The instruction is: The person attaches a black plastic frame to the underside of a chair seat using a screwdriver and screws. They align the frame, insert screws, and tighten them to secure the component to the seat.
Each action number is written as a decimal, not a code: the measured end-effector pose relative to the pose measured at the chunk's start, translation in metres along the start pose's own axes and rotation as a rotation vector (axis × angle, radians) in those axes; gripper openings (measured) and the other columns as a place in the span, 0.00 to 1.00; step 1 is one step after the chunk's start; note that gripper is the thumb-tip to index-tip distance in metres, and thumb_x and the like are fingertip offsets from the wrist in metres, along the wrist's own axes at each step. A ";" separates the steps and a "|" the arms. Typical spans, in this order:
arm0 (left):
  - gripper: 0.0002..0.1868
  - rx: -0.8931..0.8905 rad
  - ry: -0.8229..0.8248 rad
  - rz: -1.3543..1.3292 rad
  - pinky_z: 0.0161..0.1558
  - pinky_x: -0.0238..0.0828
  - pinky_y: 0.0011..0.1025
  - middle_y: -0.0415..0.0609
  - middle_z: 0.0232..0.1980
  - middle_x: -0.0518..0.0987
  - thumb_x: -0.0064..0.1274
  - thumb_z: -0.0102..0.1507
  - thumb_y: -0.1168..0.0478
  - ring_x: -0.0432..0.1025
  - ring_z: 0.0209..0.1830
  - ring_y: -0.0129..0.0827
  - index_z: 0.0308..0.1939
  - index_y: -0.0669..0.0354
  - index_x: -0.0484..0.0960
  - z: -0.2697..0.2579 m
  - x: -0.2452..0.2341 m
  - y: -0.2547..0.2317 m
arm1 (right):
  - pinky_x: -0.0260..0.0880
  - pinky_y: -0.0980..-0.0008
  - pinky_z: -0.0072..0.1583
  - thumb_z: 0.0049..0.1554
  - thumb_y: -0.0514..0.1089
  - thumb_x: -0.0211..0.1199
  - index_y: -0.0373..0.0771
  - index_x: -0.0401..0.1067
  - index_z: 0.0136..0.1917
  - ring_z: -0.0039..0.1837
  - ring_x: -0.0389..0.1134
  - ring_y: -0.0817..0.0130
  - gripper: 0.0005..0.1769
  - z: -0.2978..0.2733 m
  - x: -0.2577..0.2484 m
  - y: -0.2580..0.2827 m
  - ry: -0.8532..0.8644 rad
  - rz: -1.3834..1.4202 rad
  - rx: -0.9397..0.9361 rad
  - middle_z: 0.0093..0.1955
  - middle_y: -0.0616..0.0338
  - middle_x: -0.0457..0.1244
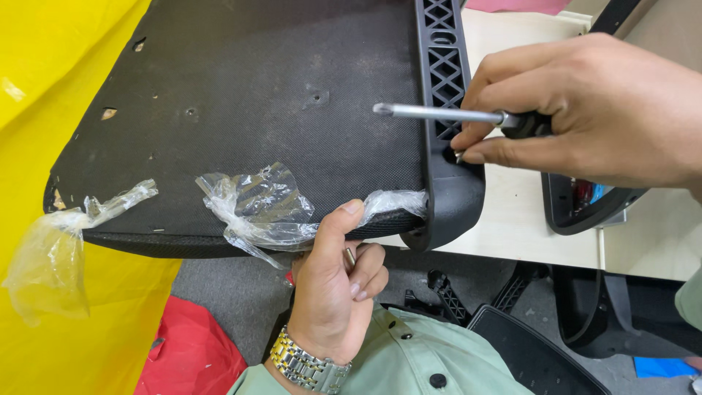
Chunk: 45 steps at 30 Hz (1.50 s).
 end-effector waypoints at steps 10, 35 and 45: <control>0.13 -0.010 0.030 -0.042 0.20 0.43 0.25 0.34 0.23 0.67 0.54 0.64 0.52 0.48 0.14 0.20 0.29 0.52 0.73 -0.004 -0.012 -0.004 | 0.70 0.63 0.44 0.50 0.50 0.73 0.44 0.80 0.47 0.41 0.72 0.65 0.13 0.011 -0.002 0.022 0.076 -0.079 0.231 0.40 0.61 0.70; 0.14 -0.053 0.017 -0.053 0.19 0.42 0.24 0.35 0.23 0.65 0.56 0.63 0.51 0.49 0.14 0.20 0.28 0.51 0.71 -0.004 -0.020 0.000 | 0.66 0.67 0.36 0.53 0.50 0.69 0.42 0.80 0.46 0.34 0.67 0.67 0.12 -0.011 0.025 0.016 -0.021 -0.195 0.171 0.35 0.62 0.66; 0.15 -0.047 0.012 -0.040 0.18 0.42 0.25 0.35 0.21 0.60 0.55 0.63 0.51 0.49 0.14 0.20 0.28 0.50 0.69 -0.003 -0.020 0.000 | 0.64 0.68 0.38 0.57 0.47 0.71 0.43 0.81 0.53 0.37 0.65 0.67 0.12 -0.016 0.032 0.052 -0.233 0.001 0.388 0.38 0.57 0.63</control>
Point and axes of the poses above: each hand's wrist, its own z-axis towards the middle knuckle, its own x-axis out of the palm, y = z × x, the point moved 2 cm from there along z, towards the middle knuckle
